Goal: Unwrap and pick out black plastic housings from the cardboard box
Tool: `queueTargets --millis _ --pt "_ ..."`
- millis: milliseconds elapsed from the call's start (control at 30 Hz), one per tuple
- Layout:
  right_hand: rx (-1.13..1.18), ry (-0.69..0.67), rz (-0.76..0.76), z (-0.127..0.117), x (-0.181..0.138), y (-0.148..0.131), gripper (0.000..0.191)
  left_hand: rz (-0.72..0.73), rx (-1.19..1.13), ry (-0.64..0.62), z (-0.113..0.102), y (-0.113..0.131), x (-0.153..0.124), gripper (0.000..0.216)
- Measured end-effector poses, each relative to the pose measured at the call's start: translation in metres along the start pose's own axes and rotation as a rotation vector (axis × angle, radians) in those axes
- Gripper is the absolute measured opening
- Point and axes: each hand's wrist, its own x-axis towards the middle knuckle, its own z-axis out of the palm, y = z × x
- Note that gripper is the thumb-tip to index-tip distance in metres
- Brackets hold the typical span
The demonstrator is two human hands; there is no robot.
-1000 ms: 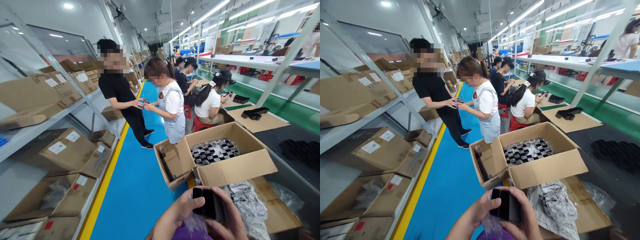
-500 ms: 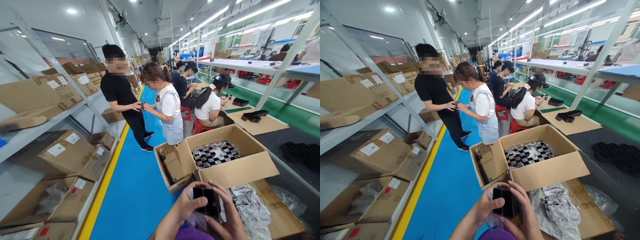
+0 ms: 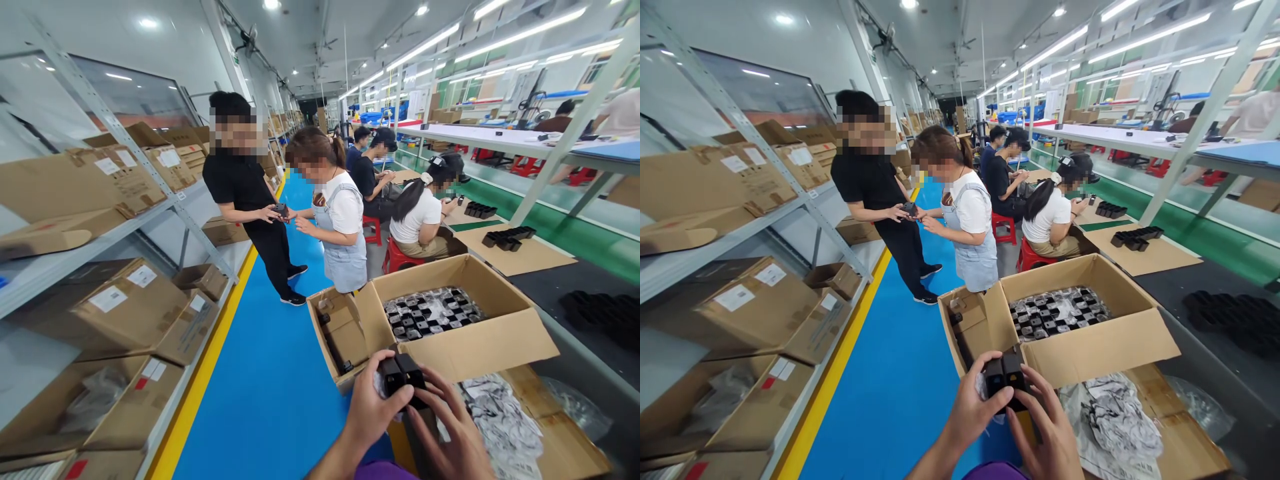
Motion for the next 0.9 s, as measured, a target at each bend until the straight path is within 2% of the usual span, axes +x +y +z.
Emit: queueTargets --millis 167,267,367,500,600,667,767,900 --pt "-0.033 0.022 0.037 0.012 -0.001 0.005 0.015 -0.014 0.214 0.061 0.000 0.006 0.000 0.054" --pt "0.033 0.024 0.100 0.014 0.000 0.011 0.013 -0.005 0.270 0.053 -0.001 0.012 -0.002 0.056" --pt "0.228 0.020 0.235 0.007 0.004 0.016 0.014 0.065 0.225 -0.028 -0.005 0.016 -0.004 0.068" --pt "0.670 0.031 0.554 -0.002 0.011 0.020 0.027 0.155 0.133 -0.126 -0.014 0.015 -0.001 0.078" --pt "1.020 -0.066 0.747 0.001 0.009 0.027 0.030 0.215 0.178 -0.169 -0.020 0.014 0.004 0.085" --pt "1.204 -0.142 0.812 0.008 0.002 0.035 0.034 0.257 0.252 -0.201 -0.022 0.012 0.007 0.091" --pt "1.321 -0.174 0.851 0.020 -0.012 0.047 0.039 0.326 0.290 -0.254 -0.023 0.009 0.011 0.095" --pt "1.284 -0.146 0.871 0.029 -0.025 0.054 0.035 0.398 0.244 -0.278 -0.019 0.003 0.014 0.092"
